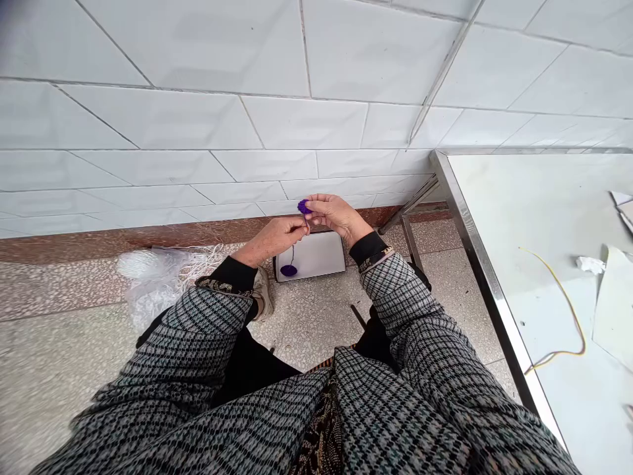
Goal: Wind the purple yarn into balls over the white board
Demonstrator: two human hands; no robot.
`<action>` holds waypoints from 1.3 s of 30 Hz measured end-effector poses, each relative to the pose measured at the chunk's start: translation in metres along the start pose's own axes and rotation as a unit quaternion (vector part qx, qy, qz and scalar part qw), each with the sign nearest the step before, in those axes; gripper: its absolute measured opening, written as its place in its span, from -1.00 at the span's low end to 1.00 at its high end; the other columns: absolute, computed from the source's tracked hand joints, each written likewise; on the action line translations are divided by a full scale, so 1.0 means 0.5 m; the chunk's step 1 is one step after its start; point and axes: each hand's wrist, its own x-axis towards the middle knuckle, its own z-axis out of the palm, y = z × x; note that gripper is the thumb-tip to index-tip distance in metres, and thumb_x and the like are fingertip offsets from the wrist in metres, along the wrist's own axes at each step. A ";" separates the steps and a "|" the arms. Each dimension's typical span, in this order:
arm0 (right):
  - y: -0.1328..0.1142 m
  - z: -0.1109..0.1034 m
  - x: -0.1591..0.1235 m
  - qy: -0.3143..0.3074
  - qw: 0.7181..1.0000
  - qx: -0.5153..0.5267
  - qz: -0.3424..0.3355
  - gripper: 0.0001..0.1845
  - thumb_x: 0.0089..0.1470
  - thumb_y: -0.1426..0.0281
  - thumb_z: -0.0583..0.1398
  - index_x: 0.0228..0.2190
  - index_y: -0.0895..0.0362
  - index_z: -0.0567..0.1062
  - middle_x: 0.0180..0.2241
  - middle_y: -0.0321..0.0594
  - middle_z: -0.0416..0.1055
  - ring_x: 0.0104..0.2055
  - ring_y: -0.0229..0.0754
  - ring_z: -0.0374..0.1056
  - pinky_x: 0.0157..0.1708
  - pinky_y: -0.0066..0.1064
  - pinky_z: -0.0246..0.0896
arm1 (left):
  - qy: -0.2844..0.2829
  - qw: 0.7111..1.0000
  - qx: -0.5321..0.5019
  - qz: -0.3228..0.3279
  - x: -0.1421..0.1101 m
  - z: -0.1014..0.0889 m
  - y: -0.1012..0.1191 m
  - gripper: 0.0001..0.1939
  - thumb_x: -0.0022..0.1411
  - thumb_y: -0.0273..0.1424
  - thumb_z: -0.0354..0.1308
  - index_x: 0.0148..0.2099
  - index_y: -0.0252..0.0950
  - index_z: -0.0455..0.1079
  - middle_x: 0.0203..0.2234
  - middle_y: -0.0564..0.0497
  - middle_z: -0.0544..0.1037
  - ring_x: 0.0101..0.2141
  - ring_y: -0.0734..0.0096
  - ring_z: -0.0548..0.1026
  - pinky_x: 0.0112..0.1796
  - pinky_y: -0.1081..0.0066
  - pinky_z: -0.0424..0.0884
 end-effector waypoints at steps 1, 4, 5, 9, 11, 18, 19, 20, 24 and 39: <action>0.000 -0.002 -0.001 -0.011 1.000 -0.016 -0.002 -0.78 0.30 0.69 0.34 -0.32 0.18 0.53 -0.50 -0.35 0.52 -0.52 -0.40 0.38 -0.49 -0.65 0.34 | 0.005 1.000 0.005 -0.009 0.002 -0.002 -0.002 -0.75 0.30 -0.22 0.07 -0.39 -0.20 0.36 -0.50 0.06 0.44 -0.42 0.33 0.35 -0.29 0.34 0.23; 0.001 -0.007 -0.006 -0.061 0.995 -0.075 -0.019 -0.79 0.19 0.70 0.37 -0.33 0.18 0.55 -0.51 -0.39 0.49 -0.53 -0.43 0.32 -0.50 -0.66 0.29 | 0.016 0.999 0.002 -0.037 0.005 -0.010 -0.005 -0.77 0.31 -0.26 0.13 -0.37 -0.23 0.46 -0.51 0.05 0.49 -0.41 0.31 0.38 -0.28 0.34 0.25; 0.002 -0.008 -0.008 -0.082 0.991 -0.099 -0.026 -0.79 0.16 0.70 0.38 -0.34 0.18 0.56 -0.51 -0.40 0.49 -0.53 -0.42 0.32 -0.50 -0.65 0.28 | 0.016 0.999 -0.001 -0.043 0.005 -0.014 -0.005 -0.77 0.31 -0.25 0.15 -0.36 -0.24 0.49 -0.51 0.05 0.50 -0.40 0.30 0.39 -0.28 0.34 0.25; 0.007 -0.012 -0.007 -0.128 0.965 -0.224 -0.040 -0.78 0.07 0.74 0.36 -0.38 0.19 0.58 -0.56 -0.42 0.48 -0.54 -0.41 0.30 -0.53 -0.63 0.22 | 0.025 0.997 0.004 -0.068 0.003 -0.032 -0.003 -0.75 0.30 -0.28 0.16 -0.43 -0.23 0.45 -0.56 0.08 0.43 -0.43 0.33 0.34 -0.31 0.34 0.21; 0.013 -0.013 -0.001 -0.116 0.949 -0.292 -0.027 -0.75 0.03 0.78 0.35 -0.42 0.20 0.58 -0.58 -0.42 0.46 -0.55 -0.41 0.29 -0.54 -0.62 0.21 | 0.033 0.996 0.007 -0.077 0.001 -0.039 0.001 -0.77 0.28 -0.33 0.13 -0.45 -0.22 0.41 -0.56 0.09 0.40 -0.44 0.34 0.31 -0.32 0.34 0.20; 0.017 -0.006 0.023 0.049 0.965 -0.253 -0.047 -0.64 0.14 0.82 0.34 -0.46 0.16 0.49 -0.63 -0.42 0.41 -0.60 -0.40 0.25 -0.59 -0.61 0.17 | 0.059 0.998 -0.018 -0.004 -0.004 -0.022 0.023 -0.77 0.31 -0.35 0.09 -0.43 -0.22 0.32 -0.53 0.10 0.40 -0.40 0.36 0.32 -0.24 0.36 0.27; 0.012 -0.007 0.024 0.060 0.978 -0.192 -0.055 -0.66 0.19 0.79 0.35 -0.43 0.16 0.49 -0.60 -0.40 0.43 -0.58 -0.40 0.28 -0.56 -0.62 0.21 | 0.054 0.998 -0.023 0.008 -0.004 -0.016 0.024 -0.77 0.32 -0.34 0.10 -0.43 -0.22 0.31 -0.52 0.10 0.41 -0.39 0.35 0.33 -0.24 0.36 0.28; 0.007 -0.008 0.023 0.060 0.988 -0.128 -0.062 -0.70 0.22 0.75 0.37 -0.39 0.16 0.49 -0.56 -0.38 0.45 -0.55 -0.39 0.32 -0.52 -0.62 0.27 | 0.041 0.999 -0.025 0.017 -0.004 -0.010 0.024 -0.76 0.33 -0.34 0.10 -0.42 -0.22 0.31 -0.51 0.09 0.42 -0.39 0.35 0.34 -0.24 0.36 0.28; -0.009 -0.021 0.013 -0.006 0.998 0.012 -0.063 -0.70 0.18 0.56 0.51 -0.29 0.14 0.49 -0.43 -0.39 0.48 -0.46 -0.40 0.39 -0.42 -0.62 0.36 | -0.008 1.000 -0.002 0.022 0.001 -0.001 0.015 -0.74 0.34 -0.33 0.11 -0.44 -0.22 0.34 -0.53 0.08 0.43 -0.41 0.35 0.35 -0.26 0.35 0.24; 0.012 0.000 0.010 0.013 0.967 -0.255 0.010 -0.62 0.11 0.88 0.33 -0.48 0.19 0.52 -0.63 -0.35 0.47 -0.60 -0.38 0.35 -0.59 -0.63 0.30 | 0.054 0.999 -0.007 -0.008 0.002 -0.022 0.017 -0.76 0.32 -0.42 0.11 -0.44 -0.22 0.35 -0.51 0.08 0.45 -0.40 0.35 0.34 -0.24 0.35 0.27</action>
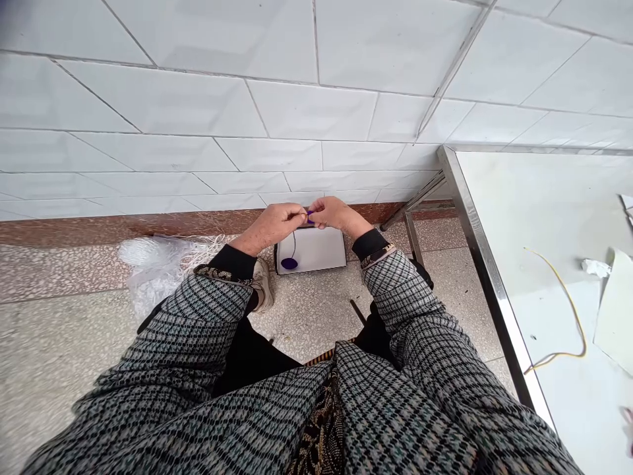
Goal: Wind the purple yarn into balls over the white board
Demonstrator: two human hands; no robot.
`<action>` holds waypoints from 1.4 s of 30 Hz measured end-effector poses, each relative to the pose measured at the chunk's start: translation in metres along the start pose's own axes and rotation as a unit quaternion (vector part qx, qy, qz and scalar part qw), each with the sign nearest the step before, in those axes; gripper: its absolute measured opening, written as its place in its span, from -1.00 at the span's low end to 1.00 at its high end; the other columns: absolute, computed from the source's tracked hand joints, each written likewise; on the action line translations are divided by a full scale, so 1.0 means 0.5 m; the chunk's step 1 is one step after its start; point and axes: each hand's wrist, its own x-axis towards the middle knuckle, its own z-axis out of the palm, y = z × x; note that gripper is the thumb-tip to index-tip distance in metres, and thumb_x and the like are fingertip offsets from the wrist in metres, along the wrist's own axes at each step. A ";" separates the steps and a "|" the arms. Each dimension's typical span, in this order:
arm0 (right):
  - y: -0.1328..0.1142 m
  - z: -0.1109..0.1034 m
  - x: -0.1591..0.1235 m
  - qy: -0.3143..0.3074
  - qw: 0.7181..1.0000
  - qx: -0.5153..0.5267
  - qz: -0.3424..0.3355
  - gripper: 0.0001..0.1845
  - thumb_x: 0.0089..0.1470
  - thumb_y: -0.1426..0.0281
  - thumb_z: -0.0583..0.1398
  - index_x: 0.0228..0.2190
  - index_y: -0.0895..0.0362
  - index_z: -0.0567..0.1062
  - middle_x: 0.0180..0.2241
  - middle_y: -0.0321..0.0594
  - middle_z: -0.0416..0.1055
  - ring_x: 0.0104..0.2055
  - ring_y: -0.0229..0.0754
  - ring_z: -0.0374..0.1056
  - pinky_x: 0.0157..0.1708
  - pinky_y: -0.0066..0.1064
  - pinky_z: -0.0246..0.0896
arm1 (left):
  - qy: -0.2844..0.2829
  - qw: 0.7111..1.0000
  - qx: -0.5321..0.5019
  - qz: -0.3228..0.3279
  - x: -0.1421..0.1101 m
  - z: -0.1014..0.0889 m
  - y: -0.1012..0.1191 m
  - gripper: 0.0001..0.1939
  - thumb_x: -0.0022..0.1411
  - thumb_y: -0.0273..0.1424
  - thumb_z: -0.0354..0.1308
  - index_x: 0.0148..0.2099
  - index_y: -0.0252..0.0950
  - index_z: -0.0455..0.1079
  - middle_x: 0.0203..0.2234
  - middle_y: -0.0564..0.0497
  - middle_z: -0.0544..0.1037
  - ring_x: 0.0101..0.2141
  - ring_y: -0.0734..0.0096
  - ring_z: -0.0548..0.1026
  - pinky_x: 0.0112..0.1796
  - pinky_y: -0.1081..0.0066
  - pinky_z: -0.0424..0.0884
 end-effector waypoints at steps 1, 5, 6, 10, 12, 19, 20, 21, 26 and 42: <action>-0.002 -0.001 0.001 0.020 0.999 0.037 -0.004 -0.63 0.16 0.86 0.32 -0.46 0.19 0.51 -0.63 -0.35 0.48 -0.60 -0.38 0.35 -0.58 -0.63 0.31 | -0.001 1.000 -0.001 0.004 0.000 0.003 -0.001 -0.75 0.34 -0.41 0.10 -0.44 -0.22 0.32 -0.52 0.09 0.42 -0.40 0.36 0.32 -0.25 0.35 0.26; -0.009 -0.016 0.003 0.038 0.975 0.217 -0.024 -0.72 0.31 0.76 0.30 -0.36 0.20 0.51 -0.55 -0.37 0.51 -0.57 -0.43 0.38 -0.52 -0.67 0.36 | -0.048 0.999 0.008 0.019 0.002 0.012 -0.013 -0.75 0.36 -0.36 0.12 -0.42 -0.23 0.35 -0.51 0.09 0.42 -0.41 0.37 0.32 -0.26 0.35 0.23; -0.008 -0.020 0.004 0.026 0.968 0.250 -0.029 -0.74 0.31 0.74 0.33 -0.33 0.19 0.51 -0.53 -0.39 0.51 -0.57 -0.44 0.38 -0.52 -0.67 0.35 | -0.066 0.997 0.012 0.024 0.003 0.013 -0.017 -0.76 0.35 -0.34 0.14 -0.40 -0.24 0.39 -0.50 0.07 0.46 -0.40 0.36 0.34 -0.26 0.35 0.24; -0.001 -0.033 0.003 -0.067 0.960 0.267 -0.048 -0.74 0.20 0.64 0.45 -0.22 0.16 0.52 -0.51 -0.44 0.50 -0.55 -0.43 0.37 -0.53 -0.67 0.34 | -0.085 0.995 0.039 0.020 0.006 0.012 -0.031 -0.78 0.32 -0.30 0.20 -0.39 -0.23 0.45 -0.50 0.04 0.52 -0.41 0.33 0.39 -0.27 0.35 0.26; -0.001 -0.033 -0.004 -0.104 0.968 0.224 -0.049 -0.75 0.18 0.64 0.44 -0.22 0.17 0.53 -0.50 -0.43 0.51 -0.54 -0.43 0.37 -0.50 -0.66 0.35 | -0.055 0.997 0.059 -0.002 0.007 0.006 -0.035 -0.78 0.32 -0.27 0.18 -0.37 -0.23 0.49 -0.51 0.02 0.53 -0.42 0.30 0.39 -0.31 0.34 0.24; -0.008 -0.005 -0.024 -0.102 0.995 -0.014 0.016 -0.67 0.16 0.84 0.30 -0.42 0.20 0.53 -0.59 -0.38 0.47 -0.60 -0.40 0.33 -0.60 -0.63 0.26 | -0.004 0.998 0.068 -0.011 0.009 -0.013 -0.034 -0.79 0.27 -0.30 0.11 -0.39 -0.22 0.47 -0.54 0.02 0.51 -0.46 0.33 0.34 -0.37 0.33 0.19; -0.007 -0.001 -0.022 -0.086 0.996 -0.026 0.020 -0.65 0.15 0.86 0.29 -0.42 0.19 0.52 -0.60 -0.38 0.47 -0.60 -0.39 0.33 -0.60 -0.63 0.26 | -0.007 0.998 0.061 -0.001 0.009 -0.011 -0.032 -0.78 0.27 -0.30 0.10 -0.39 -0.23 0.46 -0.53 0.03 0.51 -0.45 0.34 0.34 -0.37 0.34 0.19; -0.007 0.002 -0.020 -0.064 0.997 -0.025 0.022 -0.64 0.16 0.88 0.29 -0.41 0.19 0.52 -0.60 -0.39 0.47 -0.61 -0.39 0.33 -0.61 -0.63 0.26 | -0.010 0.999 0.052 0.010 0.008 -0.009 -0.029 -0.78 0.28 -0.29 0.10 -0.39 -0.24 0.45 -0.53 0.03 0.50 -0.44 0.35 0.34 -0.36 0.35 0.19; -0.011 0.000 -0.008 0.033 0.993 0.109 0.014 -0.68 0.35 0.82 0.19 -0.28 0.18 0.50 -0.61 -0.43 0.45 -0.63 -0.40 0.32 -0.58 -0.65 0.28 | -0.009 0.998 0.028 0.060 0.006 0.006 -0.015 -0.75 0.32 -0.33 0.06 -0.44 -0.23 0.29 -0.54 0.08 0.38 -0.42 0.39 0.31 -0.30 0.36 0.23; 0.001 -0.030 -0.005 -0.098 0.983 0.150 -0.029 -0.74 0.26 0.72 0.33 -0.31 0.17 0.48 -0.56 -0.42 0.45 -0.56 -0.41 0.33 -0.54 -0.65 0.23 | -0.099 0.995 0.029 -0.010 0.008 -0.007 -0.026 -0.81 0.33 -0.33 0.15 -0.29 -0.26 0.54 -0.43 0.03 0.57 -0.40 0.35 0.39 -0.27 0.35 0.27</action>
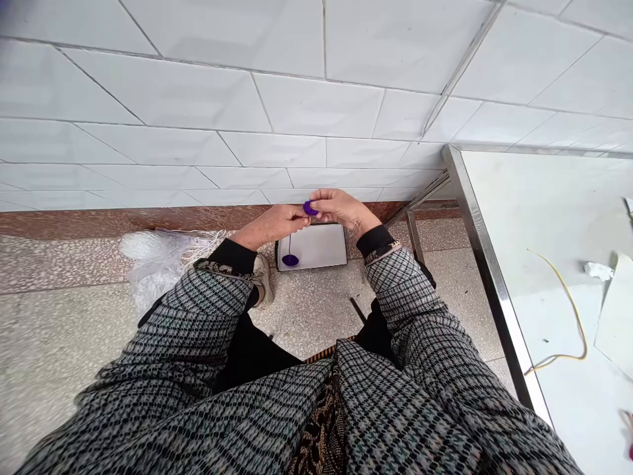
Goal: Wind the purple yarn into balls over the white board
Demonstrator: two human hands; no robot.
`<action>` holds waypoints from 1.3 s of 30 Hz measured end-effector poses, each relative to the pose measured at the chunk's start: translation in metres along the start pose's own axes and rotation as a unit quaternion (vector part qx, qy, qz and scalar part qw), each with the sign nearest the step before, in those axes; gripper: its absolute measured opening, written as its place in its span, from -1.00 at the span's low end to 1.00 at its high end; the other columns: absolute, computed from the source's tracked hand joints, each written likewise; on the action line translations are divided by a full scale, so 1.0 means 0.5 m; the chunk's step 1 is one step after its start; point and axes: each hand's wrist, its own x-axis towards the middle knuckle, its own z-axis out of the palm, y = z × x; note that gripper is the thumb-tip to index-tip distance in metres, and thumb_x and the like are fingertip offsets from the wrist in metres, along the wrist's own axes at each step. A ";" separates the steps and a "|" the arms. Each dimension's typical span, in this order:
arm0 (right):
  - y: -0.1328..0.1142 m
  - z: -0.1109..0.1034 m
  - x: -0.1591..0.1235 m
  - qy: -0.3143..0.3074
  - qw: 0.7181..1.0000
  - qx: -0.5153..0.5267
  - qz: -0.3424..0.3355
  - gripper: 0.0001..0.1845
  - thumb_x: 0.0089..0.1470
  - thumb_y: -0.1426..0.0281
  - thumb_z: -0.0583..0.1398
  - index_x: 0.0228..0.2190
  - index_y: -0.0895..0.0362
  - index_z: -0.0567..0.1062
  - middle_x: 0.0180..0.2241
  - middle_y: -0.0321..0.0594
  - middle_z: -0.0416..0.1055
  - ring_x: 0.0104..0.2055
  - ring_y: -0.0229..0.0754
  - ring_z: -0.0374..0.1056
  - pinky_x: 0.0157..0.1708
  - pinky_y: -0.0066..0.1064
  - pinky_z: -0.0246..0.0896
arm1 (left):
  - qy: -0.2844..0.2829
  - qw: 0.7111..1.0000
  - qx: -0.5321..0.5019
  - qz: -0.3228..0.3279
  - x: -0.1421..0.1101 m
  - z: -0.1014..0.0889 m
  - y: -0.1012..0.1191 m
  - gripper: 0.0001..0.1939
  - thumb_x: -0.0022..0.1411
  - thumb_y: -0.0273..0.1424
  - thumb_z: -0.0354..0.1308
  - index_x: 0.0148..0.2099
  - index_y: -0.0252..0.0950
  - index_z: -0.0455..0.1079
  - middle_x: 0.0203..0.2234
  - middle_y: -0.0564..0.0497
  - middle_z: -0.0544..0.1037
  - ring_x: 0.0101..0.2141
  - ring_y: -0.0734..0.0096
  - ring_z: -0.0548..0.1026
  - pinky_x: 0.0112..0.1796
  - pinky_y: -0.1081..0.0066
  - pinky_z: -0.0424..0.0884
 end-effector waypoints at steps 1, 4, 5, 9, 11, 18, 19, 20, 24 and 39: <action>0.000 -0.001 -0.003 -0.027 0.999 -0.022 0.004 -0.74 0.22 0.73 0.35 -0.30 0.16 0.48 -0.55 -0.42 0.47 -0.56 -0.40 0.34 -0.54 -0.64 0.23 | -0.004 1.000 0.003 -0.013 0.000 -0.002 -0.003 -0.81 0.31 -0.32 0.17 -0.27 -0.26 0.58 -0.41 0.02 0.60 -0.40 0.33 0.41 -0.28 0.35 0.27; 0.004 0.006 -0.007 -0.061 0.990 -0.125 0.035 -0.68 0.15 0.79 0.35 -0.30 0.16 0.48 -0.54 -0.41 0.50 -0.58 -0.39 0.33 -0.58 -0.62 0.21 | 0.019 0.999 0.017 -0.030 0.002 -0.005 -0.012 -0.79 0.29 -0.29 0.17 -0.32 -0.26 0.56 -0.46 0.03 0.57 -0.42 0.33 0.39 -0.32 0.34 0.24; 0.006 0.010 -0.006 -0.055 0.984 -0.164 0.051 -0.66 0.14 0.81 0.35 -0.32 0.16 0.48 -0.56 -0.41 0.50 -0.59 -0.38 0.32 -0.60 -0.62 0.19 | 0.032 0.999 0.018 -0.026 0.002 -0.005 -0.013 -0.78 0.29 -0.29 0.16 -0.36 -0.26 0.53 -0.49 0.04 0.53 -0.43 0.34 0.37 -0.34 0.34 0.22; 0.006 0.026 -0.002 0.019 0.977 -0.196 0.076 -0.63 0.15 0.85 0.34 -0.34 0.16 0.48 -0.62 -0.41 0.47 -0.63 -0.37 0.29 -0.64 -0.62 0.17 | 0.070 0.997 0.005 0.019 0.002 0.000 -0.005 -0.77 0.28 -0.30 0.12 -0.41 -0.25 0.44 -0.53 0.07 0.44 -0.45 0.38 0.29 -0.35 0.35 0.21; 0.001 0.030 -0.001 0.062 0.989 -0.119 0.061 -0.68 0.21 0.85 0.31 -0.30 0.19 0.52 -0.62 -0.41 0.47 -0.65 -0.39 0.29 -0.63 -0.63 0.21 | 0.099 0.994 -0.001 0.042 0.002 0.004 0.003 -0.77 0.29 -0.31 0.10 -0.42 -0.24 0.38 -0.52 0.06 0.45 -0.43 0.37 0.33 -0.31 0.34 0.24; -0.002 0.027 0.008 0.143 0.982 0.119 0.040 -0.72 0.39 0.74 0.33 -0.34 0.23 0.55 -0.54 -0.33 0.53 -0.58 -0.41 0.41 -0.49 -0.66 0.42 | 0.090 0.992 0.009 0.085 0.004 0.014 0.009 -0.74 0.35 -0.38 0.09 -0.44 -0.21 0.26 -0.54 0.10 0.36 -0.41 0.38 0.32 -0.27 0.35 0.25; 0.000 0.025 0.010 0.142 0.981 0.131 0.035 -0.72 0.36 0.73 0.38 -0.36 0.22 0.55 -0.52 -0.33 0.54 -0.56 -0.41 0.43 -0.48 -0.67 0.43 | 0.075 0.993 0.011 0.088 0.004 0.016 0.007 -0.74 0.34 -0.39 0.10 -0.44 -0.22 0.28 -0.53 0.09 0.39 -0.41 0.38 0.32 -0.27 0.35 0.25; 0.002 0.023 0.012 0.138 0.981 0.136 0.031 -0.71 0.32 0.72 0.42 -0.36 0.21 0.54 -0.51 -0.33 0.55 -0.55 -0.41 0.44 -0.48 -0.67 0.43 | 0.062 0.994 0.014 0.090 0.005 0.018 0.005 -0.75 0.34 -0.40 0.11 -0.43 -0.22 0.30 -0.51 0.09 0.42 -0.41 0.38 0.34 -0.26 0.36 0.26; 0.003 0.015 0.009 0.098 0.989 0.105 0.019 -0.74 0.31 0.70 0.41 -0.33 0.19 0.53 -0.52 -0.37 0.53 -0.56 -0.42 0.40 -0.50 -0.67 0.36 | 0.038 0.998 0.023 0.053 0.008 0.015 -0.008 -0.77 0.33 -0.39 0.15 -0.42 -0.23 0.40 -0.48 0.04 0.52 -0.40 0.34 0.40 -0.25 0.35 0.28; 0.014 0.027 0.013 0.112 0.983 -0.143 0.037 -0.63 0.06 0.89 0.32 -0.40 0.18 0.54 -0.61 -0.38 0.46 -0.59 -0.36 0.30 -0.56 -0.59 0.26 | 0.098 0.993 0.041 0.056 0.005 0.009 0.003 -0.76 0.32 -0.37 0.10 -0.43 -0.22 0.34 -0.50 0.03 0.47 -0.43 0.35 0.35 -0.33 0.32 0.19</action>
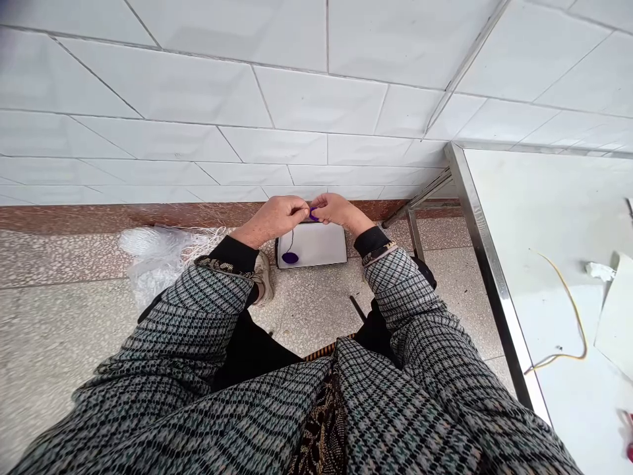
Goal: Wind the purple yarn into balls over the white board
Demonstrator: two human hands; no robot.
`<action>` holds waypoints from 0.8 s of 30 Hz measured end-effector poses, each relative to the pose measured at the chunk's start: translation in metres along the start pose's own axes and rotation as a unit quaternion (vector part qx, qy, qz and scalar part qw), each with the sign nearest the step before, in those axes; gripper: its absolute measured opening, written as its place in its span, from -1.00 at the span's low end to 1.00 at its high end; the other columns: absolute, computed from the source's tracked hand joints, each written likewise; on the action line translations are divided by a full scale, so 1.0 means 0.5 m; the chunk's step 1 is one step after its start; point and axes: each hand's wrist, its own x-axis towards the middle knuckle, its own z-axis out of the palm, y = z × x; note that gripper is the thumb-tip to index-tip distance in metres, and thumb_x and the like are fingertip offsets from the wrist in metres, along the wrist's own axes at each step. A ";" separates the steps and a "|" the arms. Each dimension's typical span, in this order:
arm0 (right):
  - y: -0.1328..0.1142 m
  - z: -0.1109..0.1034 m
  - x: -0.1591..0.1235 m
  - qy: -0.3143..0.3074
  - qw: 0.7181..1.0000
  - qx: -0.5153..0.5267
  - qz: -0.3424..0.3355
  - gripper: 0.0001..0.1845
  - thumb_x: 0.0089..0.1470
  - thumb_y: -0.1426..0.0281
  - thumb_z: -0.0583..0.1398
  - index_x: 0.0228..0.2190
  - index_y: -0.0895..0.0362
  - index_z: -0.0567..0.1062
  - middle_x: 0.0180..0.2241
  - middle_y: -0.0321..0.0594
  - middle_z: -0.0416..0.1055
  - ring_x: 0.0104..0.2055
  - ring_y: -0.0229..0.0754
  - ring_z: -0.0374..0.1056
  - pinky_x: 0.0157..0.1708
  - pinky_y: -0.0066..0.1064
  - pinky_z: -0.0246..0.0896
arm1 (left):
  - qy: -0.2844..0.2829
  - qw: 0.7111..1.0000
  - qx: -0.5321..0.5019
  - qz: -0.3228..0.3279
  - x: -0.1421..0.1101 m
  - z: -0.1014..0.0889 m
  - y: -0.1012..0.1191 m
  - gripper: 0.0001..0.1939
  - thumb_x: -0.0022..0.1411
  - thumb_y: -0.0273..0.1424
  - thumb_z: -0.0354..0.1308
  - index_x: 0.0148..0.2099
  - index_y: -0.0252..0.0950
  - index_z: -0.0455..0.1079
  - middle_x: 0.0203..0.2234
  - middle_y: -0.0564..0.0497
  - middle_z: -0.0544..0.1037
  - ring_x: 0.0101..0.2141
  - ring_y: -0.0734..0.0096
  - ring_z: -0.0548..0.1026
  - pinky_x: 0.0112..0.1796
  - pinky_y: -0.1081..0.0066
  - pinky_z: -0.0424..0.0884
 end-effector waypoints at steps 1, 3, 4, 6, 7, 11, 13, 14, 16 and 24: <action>-0.003 -0.001 0.001 0.024 0.999 0.032 0.002 -0.65 0.12 0.87 0.31 -0.41 0.19 0.54 -0.63 -0.38 0.44 -0.60 -0.38 0.28 -0.56 -0.60 0.26 | 0.000 1.000 -0.002 0.008 0.000 0.003 0.001 -0.76 0.34 -0.36 0.10 -0.42 -0.22 0.34 -0.50 0.03 0.47 -0.42 0.35 0.36 -0.32 0.32 0.20; -0.008 -0.003 0.001 0.048 0.993 0.112 0.007 -0.67 0.24 0.82 0.27 -0.42 0.20 0.54 -0.62 -0.37 0.44 -0.61 -0.39 0.28 -0.53 -0.62 0.29 | -0.014 1.000 -0.007 0.013 -0.001 0.009 0.003 -0.75 0.35 -0.35 0.10 -0.43 -0.22 0.31 -0.52 0.06 0.42 -0.43 0.36 0.32 -0.32 0.33 0.20; -0.010 -0.004 0.001 0.050 0.987 0.151 0.010 -0.68 0.28 0.80 0.26 -0.40 0.20 0.53 -0.60 -0.36 0.46 -0.61 -0.40 0.30 -0.51 -0.63 0.32 | -0.024 1.000 -0.008 0.013 -0.001 0.012 0.002 -0.73 0.35 -0.35 0.11 -0.44 -0.21 0.29 -0.54 0.07 0.40 -0.44 0.37 0.31 -0.32 0.33 0.20; -0.012 -0.007 0.000 0.041 0.976 0.215 0.012 -0.70 0.30 0.78 0.27 -0.38 0.20 0.52 -0.55 -0.34 0.50 -0.58 -0.40 0.37 -0.47 -0.63 0.37 | -0.038 0.999 -0.011 0.016 0.000 0.017 0.000 -0.71 0.34 -0.36 0.12 -0.46 -0.21 0.27 -0.55 0.08 0.39 -0.44 0.37 0.30 -0.31 0.34 0.21; -0.012 -0.009 -0.001 0.033 0.971 0.235 0.012 -0.71 0.30 0.77 0.29 -0.36 0.19 0.52 -0.53 -0.34 0.51 -0.56 -0.40 0.39 -0.45 -0.63 0.38 | -0.042 0.999 -0.012 0.017 0.000 0.018 -0.002 -0.71 0.34 -0.36 0.13 -0.46 -0.22 0.28 -0.54 0.07 0.42 -0.43 0.37 0.32 -0.30 0.34 0.22; -0.014 -0.012 -0.011 -0.015 0.972 0.233 0.002 -0.74 0.27 0.75 0.33 -0.32 0.18 0.52 -0.51 -0.38 0.51 -0.54 -0.41 0.41 -0.42 -0.62 0.42 | -0.058 0.998 -0.002 -0.015 0.004 0.014 -0.016 -0.76 0.34 -0.37 0.17 -0.42 -0.24 0.45 -0.50 0.03 0.53 -0.42 0.34 0.39 -0.28 0.34 0.25; -0.016 -0.012 -0.019 -0.047 0.981 0.187 -0.004 -0.74 0.25 0.77 0.31 -0.32 0.18 0.53 -0.52 -0.39 0.50 -0.55 -0.41 0.40 -0.42 -0.61 0.44 | -0.063 0.997 -0.003 -0.042 0.005 0.007 -0.022 -0.80 0.34 -0.35 0.21 -0.35 -0.24 0.57 -0.46 0.00 0.61 -0.40 0.31 0.43 -0.28 0.34 0.26; -0.017 -0.012 -0.023 -0.064 0.986 0.155 -0.006 -0.72 0.23 0.79 0.29 -0.34 0.19 0.53 -0.54 -0.39 0.50 -0.56 -0.40 0.39 -0.43 -0.61 0.43 | -0.062 0.997 -0.006 -0.055 0.005 0.004 -0.024 -0.81 0.33 -0.32 0.23 -0.32 -0.24 0.60 -0.44 -0.01 0.64 -0.40 0.30 0.45 -0.29 0.34 0.26; -0.017 -0.009 -0.029 -0.100 0.992 0.079 -0.012 -0.69 0.19 0.83 0.27 -0.38 0.21 0.56 -0.55 -0.36 0.51 -0.56 -0.40 0.38 -0.47 -0.62 0.39 | -0.057 0.995 -0.011 -0.076 0.004 -0.003 -0.025 -0.79 0.32 -0.27 0.27 -0.33 -0.24 0.61 -0.47 0.00 0.61 -0.42 0.30 0.44 -0.32 0.34 0.24; 0.004 0.001 -0.009 -0.059 0.996 -0.063 -0.010 -0.54 0.02 0.92 0.33 -0.40 0.11 0.44 -0.59 -0.40 0.47 -0.57 -0.31 0.38 -0.58 -0.57 0.32 | -0.028 0.999 0.010 -0.033 0.004 -0.004 -0.009 -0.74 0.31 -0.40 0.14 -0.47 -0.22 0.40 -0.60 0.06 0.40 -0.51 0.36 0.27 -0.39 0.30 0.14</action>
